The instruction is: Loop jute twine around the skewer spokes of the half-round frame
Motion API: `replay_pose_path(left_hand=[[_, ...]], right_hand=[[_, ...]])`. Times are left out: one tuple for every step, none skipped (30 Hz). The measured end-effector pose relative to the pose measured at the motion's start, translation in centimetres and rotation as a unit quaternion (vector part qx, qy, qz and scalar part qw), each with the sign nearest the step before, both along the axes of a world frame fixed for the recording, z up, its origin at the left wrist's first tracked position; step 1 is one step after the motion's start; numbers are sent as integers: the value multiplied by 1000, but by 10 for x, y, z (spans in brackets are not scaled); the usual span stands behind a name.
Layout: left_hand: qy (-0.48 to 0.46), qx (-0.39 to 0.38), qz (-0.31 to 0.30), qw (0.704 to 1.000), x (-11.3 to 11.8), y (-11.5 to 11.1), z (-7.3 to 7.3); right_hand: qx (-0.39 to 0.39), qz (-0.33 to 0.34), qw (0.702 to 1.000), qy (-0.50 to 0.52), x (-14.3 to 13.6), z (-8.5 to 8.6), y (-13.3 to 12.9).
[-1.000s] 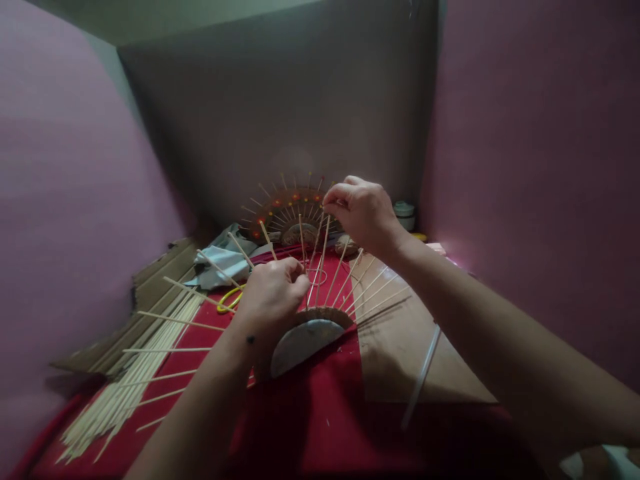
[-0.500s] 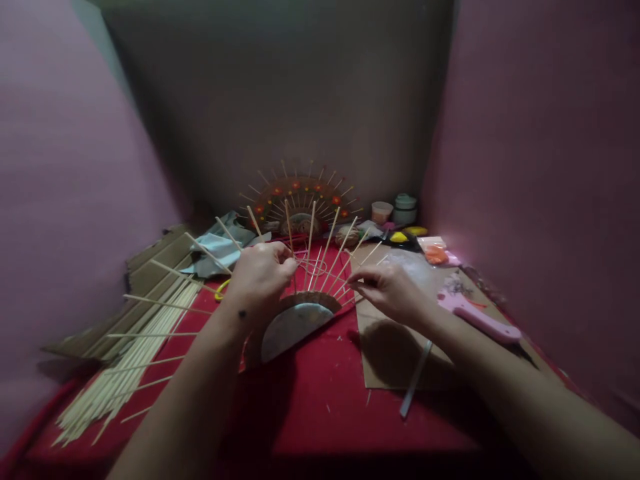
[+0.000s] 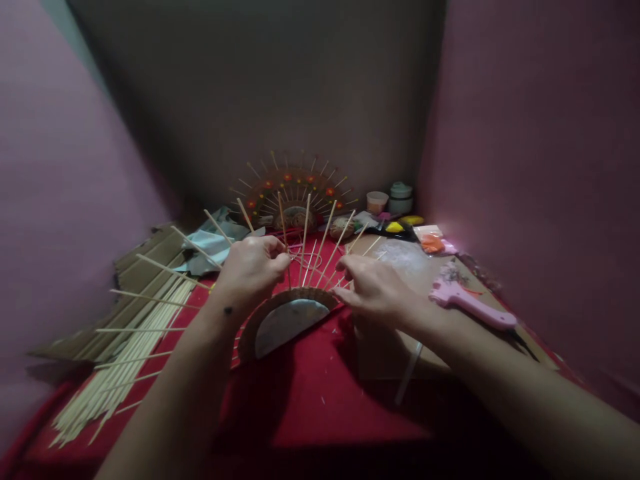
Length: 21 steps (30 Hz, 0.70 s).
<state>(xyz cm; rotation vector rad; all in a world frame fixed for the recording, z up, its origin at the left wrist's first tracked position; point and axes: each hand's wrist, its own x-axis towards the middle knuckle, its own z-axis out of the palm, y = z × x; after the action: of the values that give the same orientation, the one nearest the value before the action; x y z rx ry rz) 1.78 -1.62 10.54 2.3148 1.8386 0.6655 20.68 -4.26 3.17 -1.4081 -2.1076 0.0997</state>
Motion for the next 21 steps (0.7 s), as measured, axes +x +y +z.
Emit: replay_pose_path(left_hand=[[0,1,-3,1000,0,0,0],[0,3,-6,1000,0,1,-1],[-1,5,-7,1000,0,1,-1],[-2,8,-7,1000,0,2,-2],[-2,9,-6,1000,0,2,-2],[-1,9,-6,1000,0,3,-2],[1,9,-7,1000,0,3,-2],[5,9,-8,1000,0,3,-1],[11,9,-9,1000,1,3,-1],[17,10,-9,1000,1,4,0],[22,11,-9,1000,1,4,0],[26,12,-9,1000,2,4,1],[29,13,-9,999,2,4,2],[30,11,-10,999,2,4,2],[32,7,-12,999,3,4,3],[33,0,-13,999,3,5,4],[34,-9,-13,999,3,5,4],[34,-19,-12,999,4,5,5],[33,-28,-10,999,4,5,6],[32,-36,-9,999,5,5,6],[29,-43,-9,999,5,5,7]], right_hand=[[11,-3,1000,11,-5,3,0],[13,-9,1000,25,-10,5,1],[2,-19,999,48,-16,6,4],[-19,-30,996,79,-21,5,7],[-44,-37,992,111,-26,4,12],[-68,-39,987,144,-31,3,17],[-88,-36,981,172,-34,1,22],[-104,-29,975,193,-38,-2,26],[-115,-19,971,208,-40,-4,30],[-125,-11,968,219,-42,-7,32],[-132,-6,964,230,-44,-9,34],[-138,-5,961,239,-45,-11,35],[-141,-4,959,247,-46,-13,36],[-141,-3,956,255,-46,-15,36],[-142,1,954,263,-46,-17,36],[-146,7,952,270,-45,-18,36],[-151,15,949,278,-45,-19,36],[-158,23,945,285,-44,-20,37],[-164,31,942,292,-43,-21,37],[-170,36,939,298,-42,-21,37],[-174,40,936,303,-40,-20,37]])
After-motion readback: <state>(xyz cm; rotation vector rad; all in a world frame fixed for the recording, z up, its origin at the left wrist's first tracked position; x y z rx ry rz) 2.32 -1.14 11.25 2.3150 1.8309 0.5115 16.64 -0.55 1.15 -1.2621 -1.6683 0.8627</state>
